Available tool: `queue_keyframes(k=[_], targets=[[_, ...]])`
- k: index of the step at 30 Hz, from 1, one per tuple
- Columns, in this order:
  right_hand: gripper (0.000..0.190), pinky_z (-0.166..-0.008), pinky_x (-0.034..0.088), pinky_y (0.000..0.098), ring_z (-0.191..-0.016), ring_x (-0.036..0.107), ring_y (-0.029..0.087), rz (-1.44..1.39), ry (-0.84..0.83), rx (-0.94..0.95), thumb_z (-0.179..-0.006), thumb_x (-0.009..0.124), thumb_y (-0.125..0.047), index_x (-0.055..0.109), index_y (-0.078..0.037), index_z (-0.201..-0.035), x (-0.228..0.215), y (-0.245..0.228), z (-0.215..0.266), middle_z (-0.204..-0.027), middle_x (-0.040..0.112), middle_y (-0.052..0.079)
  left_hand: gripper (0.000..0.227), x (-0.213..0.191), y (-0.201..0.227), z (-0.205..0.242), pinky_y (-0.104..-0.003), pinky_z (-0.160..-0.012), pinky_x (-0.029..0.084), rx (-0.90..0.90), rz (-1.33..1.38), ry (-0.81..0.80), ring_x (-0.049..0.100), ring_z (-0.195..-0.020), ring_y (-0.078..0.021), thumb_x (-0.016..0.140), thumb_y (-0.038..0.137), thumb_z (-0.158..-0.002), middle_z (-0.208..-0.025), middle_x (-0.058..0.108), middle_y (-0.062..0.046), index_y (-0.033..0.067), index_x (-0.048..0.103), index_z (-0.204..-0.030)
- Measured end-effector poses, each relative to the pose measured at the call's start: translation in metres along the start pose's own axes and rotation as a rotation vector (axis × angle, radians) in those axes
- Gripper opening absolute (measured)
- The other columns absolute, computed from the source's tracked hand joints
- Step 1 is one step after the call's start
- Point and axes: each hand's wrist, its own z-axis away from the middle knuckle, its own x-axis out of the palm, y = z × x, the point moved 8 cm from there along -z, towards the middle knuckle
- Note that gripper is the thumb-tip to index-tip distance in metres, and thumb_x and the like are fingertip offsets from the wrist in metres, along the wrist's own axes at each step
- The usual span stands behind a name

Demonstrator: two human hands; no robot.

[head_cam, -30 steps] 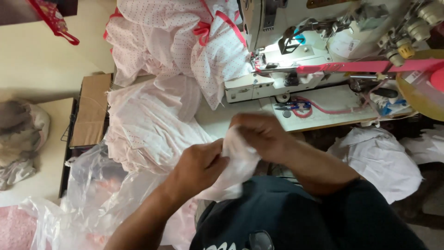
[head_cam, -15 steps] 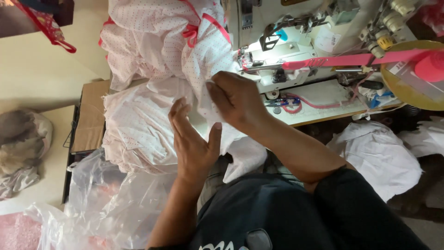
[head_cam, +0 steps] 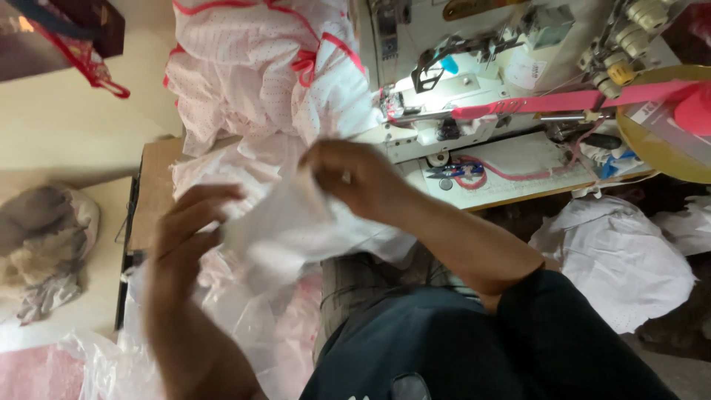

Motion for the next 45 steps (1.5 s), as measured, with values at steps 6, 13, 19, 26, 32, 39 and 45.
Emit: queue_keyframes(k=[6,13,19,26,32,39,45], targets=[[0.033,-0.087,0.058,0.0369,-0.108,0.070,0.024,-0.544,-0.012,0.374,-0.098,0.066,-0.032,0.073,-0.006,-0.117,0.011,0.117,0.053,-0.118,0.074,0.011,0.019,0.024,-0.005,-0.080,-0.035,-0.110,0.044,0.122,-0.292,-0.010,0.064,-0.129,-0.0228,0.064,0.002,-0.093,-0.125,0.073,-0.010,0.0054,0.074,-0.107],[0.032,-0.086,0.053,0.0355,-0.097,0.069,0.026,-0.811,0.565,0.712,-0.103,0.054,-0.029,0.064,-0.003,-0.117,-0.020,0.246,0.114,-0.111,0.068,0.014,0.035,0.204,-0.096,-0.116,-0.044,-0.089,0.057,0.730,-0.695,0.117,0.068,-0.103,-0.0379,0.056,0.000,-0.083,-0.107,0.067,-0.019,0.0001,0.070,-0.115],[0.074,-0.100,0.048,0.0551,-0.121,0.061,0.043,0.156,0.056,0.853,-0.086,0.073,-0.056,0.055,-0.005,-0.137,-0.039,0.220,0.123,-0.125,0.065,0.027,0.036,0.229,-0.106,-0.124,-0.041,-0.083,0.055,0.750,-0.717,0.184,0.067,-0.098,-0.0272,0.052,0.013,-0.089,-0.108,0.065,-0.006,0.0133,0.072,-0.119],[0.024,-0.047,0.046,0.0342,-0.044,0.044,0.016,-1.057,0.214,1.011,-0.095,0.056,-0.035,0.064,-0.029,-0.116,0.001,0.280,0.188,-0.062,0.051,0.000,0.035,0.223,-0.082,-0.111,-0.041,-0.080,0.055,0.627,-0.841,0.168,0.062,-0.084,-0.0249,0.053,0.020,-0.092,-0.093,0.059,-0.005,0.0200,0.074,-0.120],[0.017,-0.034,0.029,0.0231,-0.033,0.048,0.013,-0.582,0.373,0.892,-0.094,0.068,-0.021,0.070,-0.008,-0.105,-0.019,0.306,0.189,-0.046,0.046,0.003,0.040,0.244,-0.085,-0.105,-0.043,-0.096,0.053,0.666,-0.877,0.176,0.066,-0.112,-0.0321,0.057,0.024,-0.093,-0.118,0.065,-0.016,0.0046,0.069,-0.126],[0.009,-0.045,0.034,0.0161,-0.049,0.050,0.001,-0.516,0.392,0.855,-0.092,0.066,-0.015,0.074,-0.012,-0.095,-0.025,0.304,0.190,-0.061,0.057,-0.007,0.048,0.250,-0.092,-0.112,-0.049,-0.108,0.043,0.419,-0.914,0.070,0.052,-0.133,-0.0376,0.050,0.034,-0.102,-0.140,0.057,-0.020,0.0085,0.061,-0.141],[0.011,-0.043,0.035,0.0166,-0.045,0.053,0.003,-0.552,0.462,0.856,-0.090,0.063,-0.014,0.073,-0.010,-0.092,-0.027,0.281,0.175,-0.055,0.055,-0.005,0.051,0.251,-0.101,-0.125,-0.048,-0.111,0.040,0.400,-0.862,0.047,0.047,-0.136,-0.0361,0.047,0.038,-0.102,-0.146,0.054,-0.016,0.0139,0.060,-0.144]])
